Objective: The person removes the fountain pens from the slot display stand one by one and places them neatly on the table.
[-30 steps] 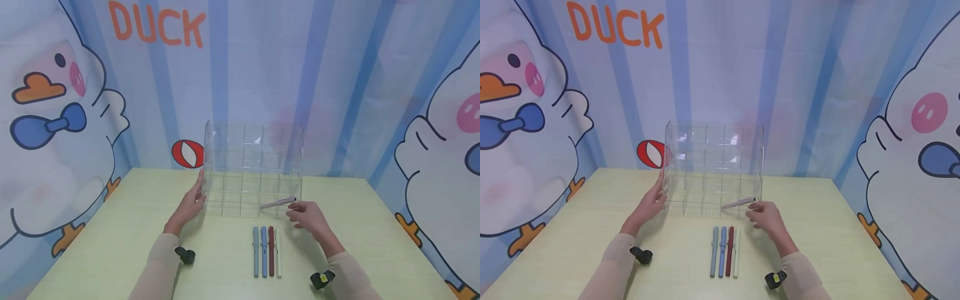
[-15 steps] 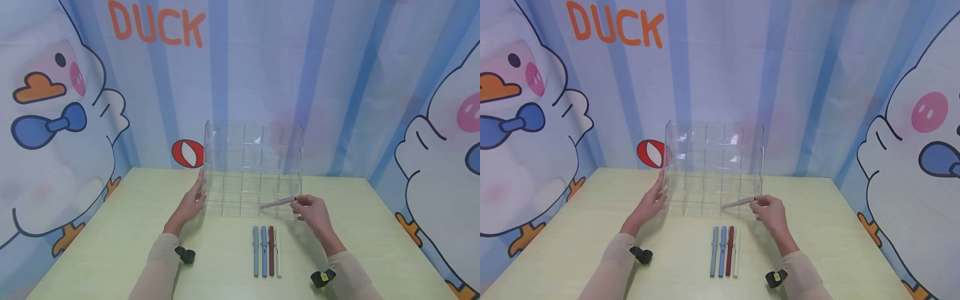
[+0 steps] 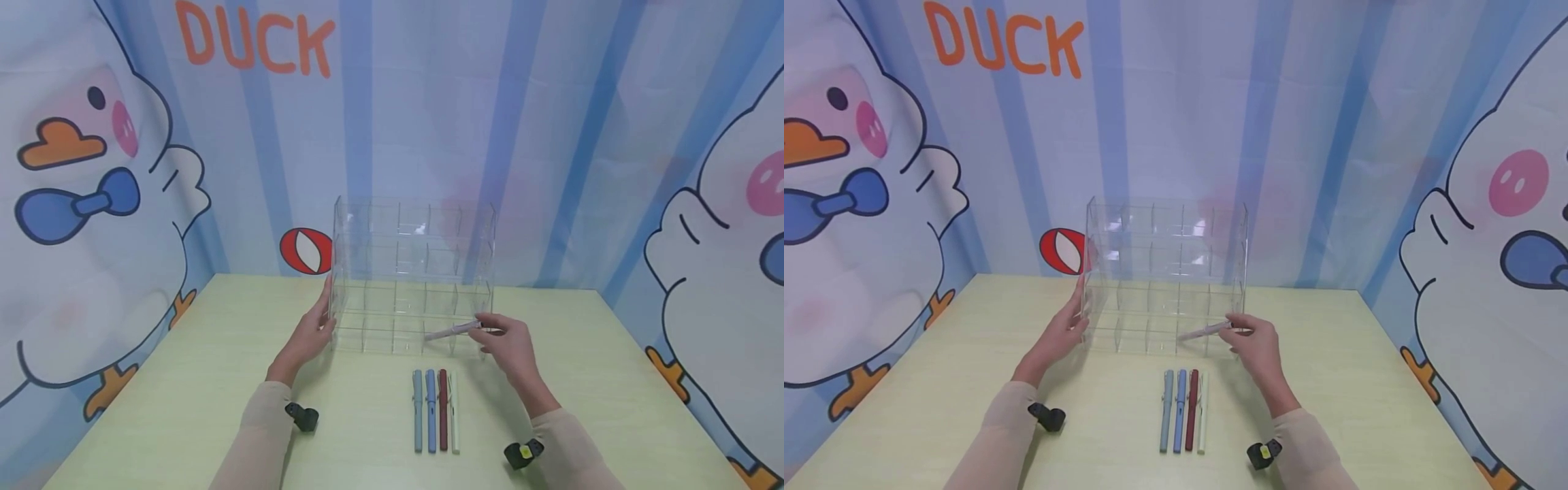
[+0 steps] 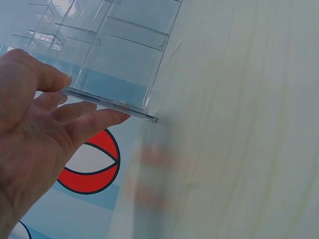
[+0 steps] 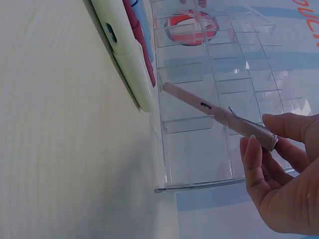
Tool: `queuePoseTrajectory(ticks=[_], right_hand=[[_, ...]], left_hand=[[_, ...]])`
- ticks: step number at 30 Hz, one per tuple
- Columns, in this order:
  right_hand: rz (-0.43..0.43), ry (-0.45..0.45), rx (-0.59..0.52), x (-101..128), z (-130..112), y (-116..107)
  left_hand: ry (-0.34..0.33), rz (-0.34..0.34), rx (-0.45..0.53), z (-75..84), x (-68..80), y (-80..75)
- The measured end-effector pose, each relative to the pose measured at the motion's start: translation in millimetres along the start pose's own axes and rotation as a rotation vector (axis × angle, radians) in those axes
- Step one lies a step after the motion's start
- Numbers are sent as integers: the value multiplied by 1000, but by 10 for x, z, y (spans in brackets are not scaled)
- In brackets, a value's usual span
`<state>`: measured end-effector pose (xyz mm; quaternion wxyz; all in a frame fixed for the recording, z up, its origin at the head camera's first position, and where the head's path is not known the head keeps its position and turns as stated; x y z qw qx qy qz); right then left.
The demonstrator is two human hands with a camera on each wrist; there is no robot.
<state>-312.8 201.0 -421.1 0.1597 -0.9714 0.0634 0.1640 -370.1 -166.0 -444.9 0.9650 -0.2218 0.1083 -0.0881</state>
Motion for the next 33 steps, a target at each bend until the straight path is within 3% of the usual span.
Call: queuePoseTrajectory(ticks=[7,14,25,33], right_hand=[[16,-23,-33,-22,28,115],[-44,-41,-105,-51,0,226],[-49,-86,-97,-102,-51,353],[-58,-132,-92,-116,-13,456]], left_hand=[[6,0,-9,-18,-11,-3],[-3,-3,-9,19,-7,-14],[-9,5,-15,55,-1,-23],[8,6,-17,-4,-3,-9]])
Point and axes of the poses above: each hand's wrist, its own x-axis away from the middle knuckle, its own y-axis out of the palm, z = x × y, the point moved 4 cm from there along -x, towards the middle knuckle, and after that the axes turned 10 degrees about -y, right-handed, at the moved point
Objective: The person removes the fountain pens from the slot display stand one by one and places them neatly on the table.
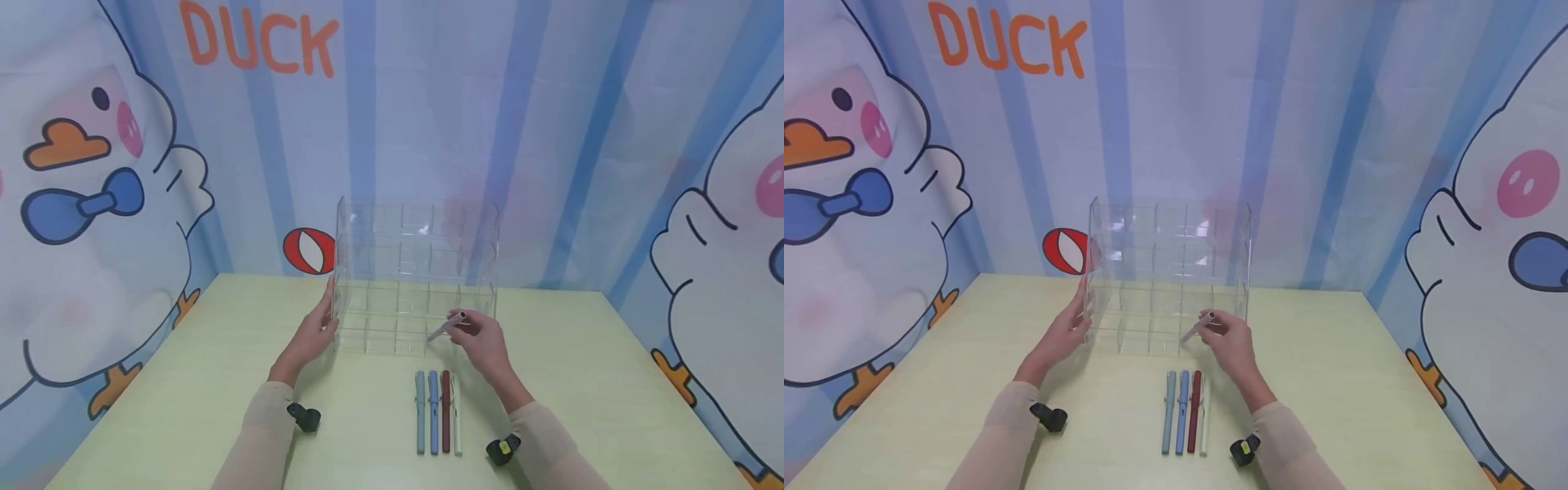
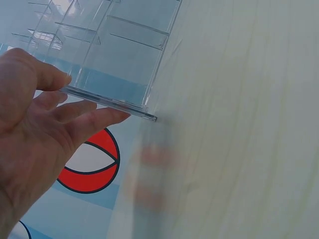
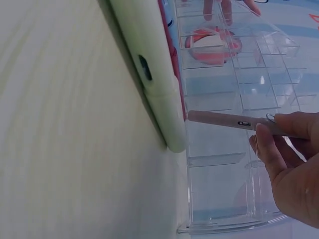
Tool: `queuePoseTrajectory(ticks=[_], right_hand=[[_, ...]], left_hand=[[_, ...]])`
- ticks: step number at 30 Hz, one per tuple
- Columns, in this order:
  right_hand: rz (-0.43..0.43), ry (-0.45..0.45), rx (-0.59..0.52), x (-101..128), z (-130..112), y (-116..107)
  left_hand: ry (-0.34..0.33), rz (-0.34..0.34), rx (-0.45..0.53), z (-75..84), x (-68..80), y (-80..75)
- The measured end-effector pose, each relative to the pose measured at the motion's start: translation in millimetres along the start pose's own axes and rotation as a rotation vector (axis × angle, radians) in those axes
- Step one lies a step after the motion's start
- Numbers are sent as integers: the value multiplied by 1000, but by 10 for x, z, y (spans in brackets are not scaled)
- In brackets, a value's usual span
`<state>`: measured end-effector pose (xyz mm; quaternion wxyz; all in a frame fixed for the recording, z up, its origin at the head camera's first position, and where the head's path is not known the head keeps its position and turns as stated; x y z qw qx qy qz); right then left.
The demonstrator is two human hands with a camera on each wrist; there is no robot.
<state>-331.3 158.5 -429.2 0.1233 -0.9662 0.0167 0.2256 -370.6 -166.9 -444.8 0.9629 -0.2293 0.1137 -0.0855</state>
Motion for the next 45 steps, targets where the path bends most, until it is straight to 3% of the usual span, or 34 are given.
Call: queuePoseTrajectory(ticks=[11,30,38,45], right_hand=[[23,-24,3,-36,-18,44],[203,-147,-75,-72,-326,-336],[243,-197,-99,-73,-429,-454],[252,-184,-75,-75,-483,-529]], left_hand=[[4,-10,10,-33,-11,1],[30,-11,30,-31,-16,9],[-6,-8,14,-67,-7,6],[-33,-7,12,-58,-12,3]])
Point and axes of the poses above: each hand's wrist, its own x-axis away from the middle knuckle, its own y-axis out of the palm, z = x × y, the point moved 4 cm from there along -x, towards the middle knuckle, and after that the axes turned 10 degrees about -y, right-handed, at the moved point
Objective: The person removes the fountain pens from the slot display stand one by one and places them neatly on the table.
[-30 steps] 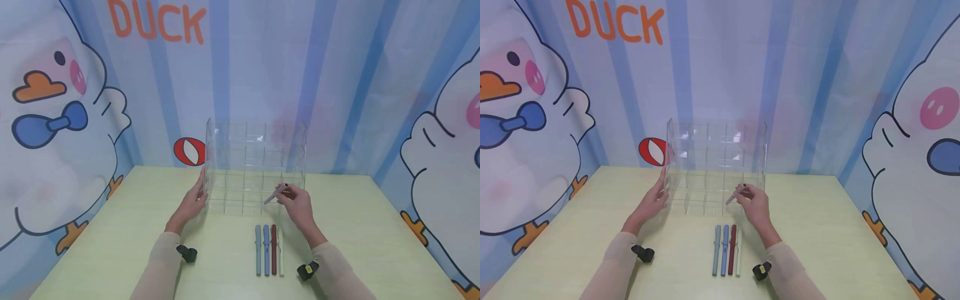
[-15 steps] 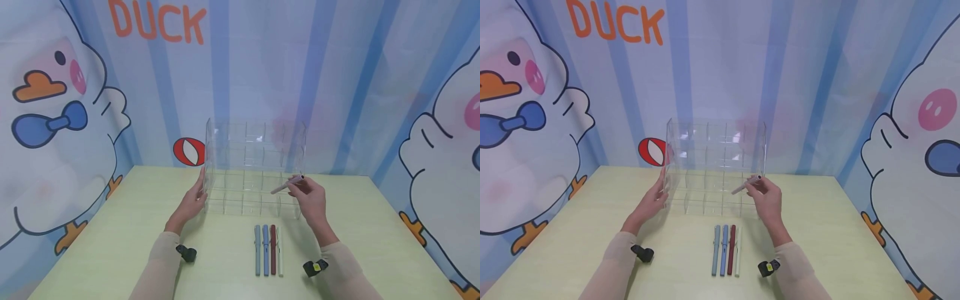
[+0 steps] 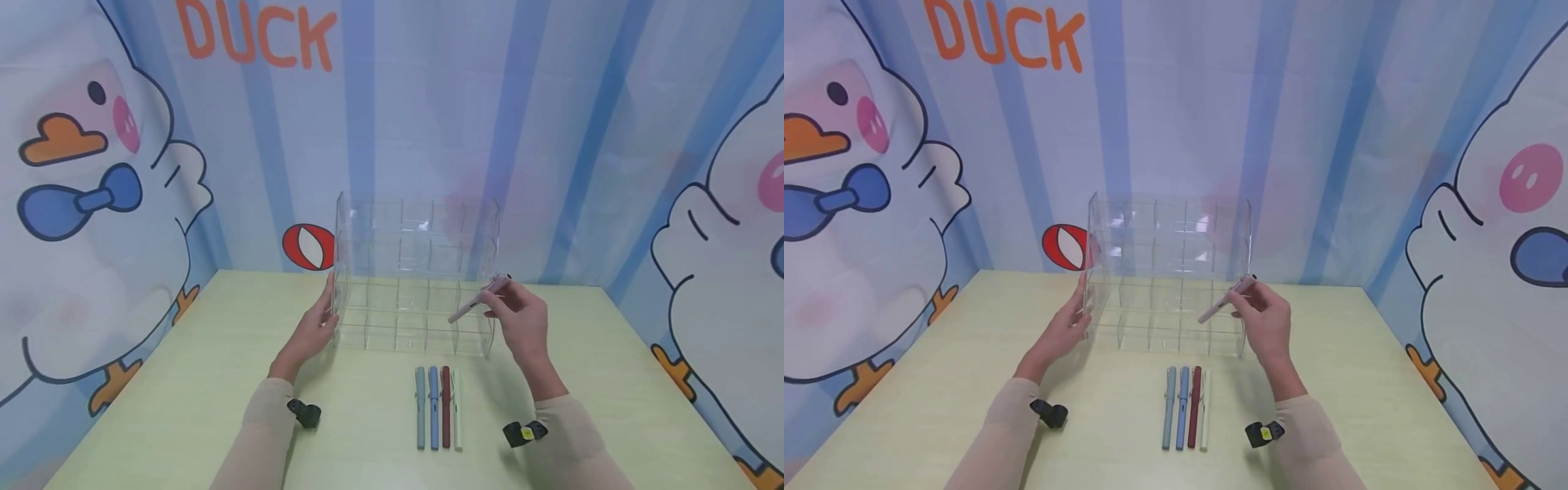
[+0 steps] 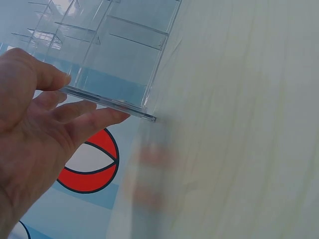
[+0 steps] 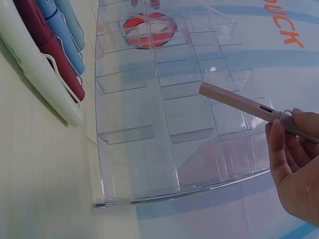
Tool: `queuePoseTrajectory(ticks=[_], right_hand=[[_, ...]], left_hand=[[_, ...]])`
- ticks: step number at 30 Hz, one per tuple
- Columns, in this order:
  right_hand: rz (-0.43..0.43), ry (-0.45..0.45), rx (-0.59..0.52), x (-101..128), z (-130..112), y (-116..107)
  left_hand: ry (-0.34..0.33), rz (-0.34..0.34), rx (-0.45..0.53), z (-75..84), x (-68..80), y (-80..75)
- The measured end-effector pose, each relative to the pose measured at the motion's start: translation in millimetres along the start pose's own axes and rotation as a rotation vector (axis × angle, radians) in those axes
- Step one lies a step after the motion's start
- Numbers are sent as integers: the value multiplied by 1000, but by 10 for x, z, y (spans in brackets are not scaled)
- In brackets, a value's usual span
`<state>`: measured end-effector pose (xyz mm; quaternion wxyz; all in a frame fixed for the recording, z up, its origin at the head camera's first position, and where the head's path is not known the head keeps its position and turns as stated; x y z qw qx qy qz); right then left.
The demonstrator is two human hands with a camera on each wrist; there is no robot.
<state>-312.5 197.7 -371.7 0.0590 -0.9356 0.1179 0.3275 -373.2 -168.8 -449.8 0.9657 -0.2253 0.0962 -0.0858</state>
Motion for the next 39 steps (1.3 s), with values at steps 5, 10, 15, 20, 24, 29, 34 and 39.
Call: queuePoseTrajectory(ticks=[5,10,15,20,24,29,34,39], right_hand=[[3,9,26,25,-120,-30],[44,11,12,14,-51,-86],[85,11,12,16,-92,-130],[98,-19,-9,4,-116,-138],[109,-32,-17,-18,-105,-150],[116,-30,-11,-30,-91,-188],[102,-15,8,-33,-86,-231],[79,21,22,-35,-75,-273]], left_hand=[[25,-4,3,12,11,6],[31,3,7,8,24,1],[32,4,10,9,18,1],[39,5,11,83,53,4],[46,-6,21,251,142,-14],[46,-22,13,401,229,-40],[42,-22,19,416,227,-43],[35,-24,23,398,220,-44]])
Point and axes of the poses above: each hand's wrist, its own x-axis away from the middle knuckle, its own y-axis out of the palm, z = x × y, the point moved 4 cm from there along -x, towards the middle knuckle, and after that the axes turned 10 degrees about -y, right-handed, at the moved point
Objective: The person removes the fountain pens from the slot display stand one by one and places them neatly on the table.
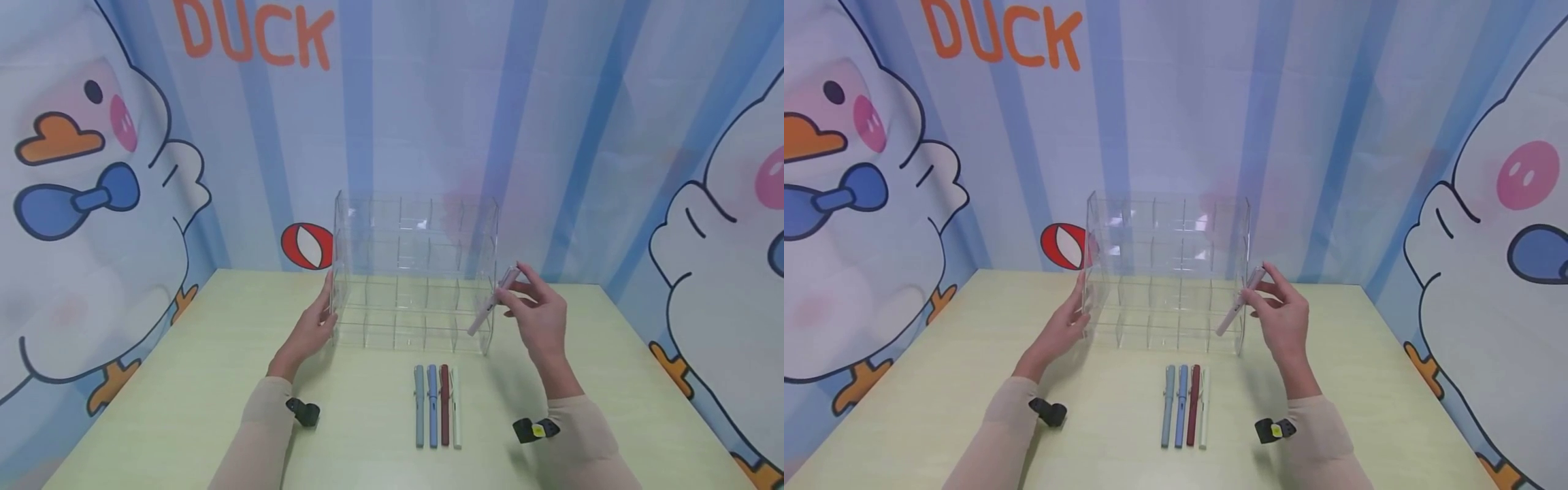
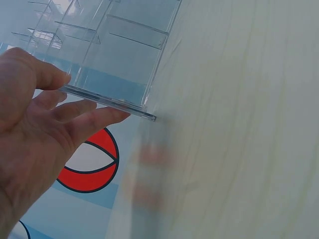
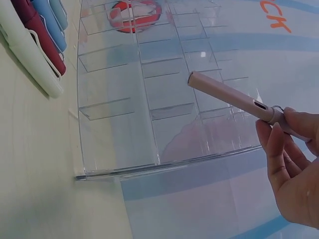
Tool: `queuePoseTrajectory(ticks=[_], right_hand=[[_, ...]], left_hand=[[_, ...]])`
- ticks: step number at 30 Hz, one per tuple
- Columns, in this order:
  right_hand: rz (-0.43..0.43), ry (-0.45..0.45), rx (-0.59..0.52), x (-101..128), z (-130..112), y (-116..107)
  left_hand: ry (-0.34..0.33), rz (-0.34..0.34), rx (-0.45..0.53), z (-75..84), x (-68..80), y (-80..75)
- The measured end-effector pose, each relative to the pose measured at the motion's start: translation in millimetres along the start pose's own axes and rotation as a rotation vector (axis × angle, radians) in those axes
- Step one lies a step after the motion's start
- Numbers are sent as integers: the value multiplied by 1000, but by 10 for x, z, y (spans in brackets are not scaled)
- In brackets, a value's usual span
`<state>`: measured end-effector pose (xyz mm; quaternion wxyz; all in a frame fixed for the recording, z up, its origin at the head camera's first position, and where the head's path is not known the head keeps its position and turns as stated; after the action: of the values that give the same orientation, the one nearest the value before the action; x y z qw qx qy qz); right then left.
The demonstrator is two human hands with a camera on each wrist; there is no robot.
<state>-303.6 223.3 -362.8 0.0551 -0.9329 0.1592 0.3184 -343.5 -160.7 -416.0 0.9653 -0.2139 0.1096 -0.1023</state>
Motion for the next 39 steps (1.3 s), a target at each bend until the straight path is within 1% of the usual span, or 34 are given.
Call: queuePoseTrajectory(ticks=[9,15,17,20,23,26,31,35,39], right_hand=[[-50,43,21,-27,-4,-35],[-89,91,-6,-49,1,-92],[-107,113,0,-52,1,-112],[-142,137,29,-50,-6,-132],[-177,146,67,-48,-15,-147],[-200,152,91,-47,-25,-164],[-227,174,113,-47,-32,-192],[-302,233,147,-30,0,-198],[-370,276,152,-7,38,-190]], left_hand=[[-7,-2,-2,15,-3,-1],[-12,-2,-15,5,-10,-2],[-17,0,-15,-39,-33,3],[-21,9,-8,-167,-101,19],[-22,19,-16,-304,-166,30],[-21,23,-20,-388,-204,30],[-33,18,-14,-414,-224,34],[-35,20,-17,-412,-223,38],[-38,21,-19,-414,-214,34]])
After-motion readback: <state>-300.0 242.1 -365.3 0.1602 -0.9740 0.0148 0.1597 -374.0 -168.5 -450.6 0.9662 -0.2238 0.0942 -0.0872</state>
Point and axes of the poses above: each hand's wrist, its own x-axis away from the middle knuckle, its own y-axis out of the palm, z = x × y, the point moved 4 cm from there along -x, towards the middle knuckle, and after that the axes turned 10 degrees about -y, right-handed, at the moved point
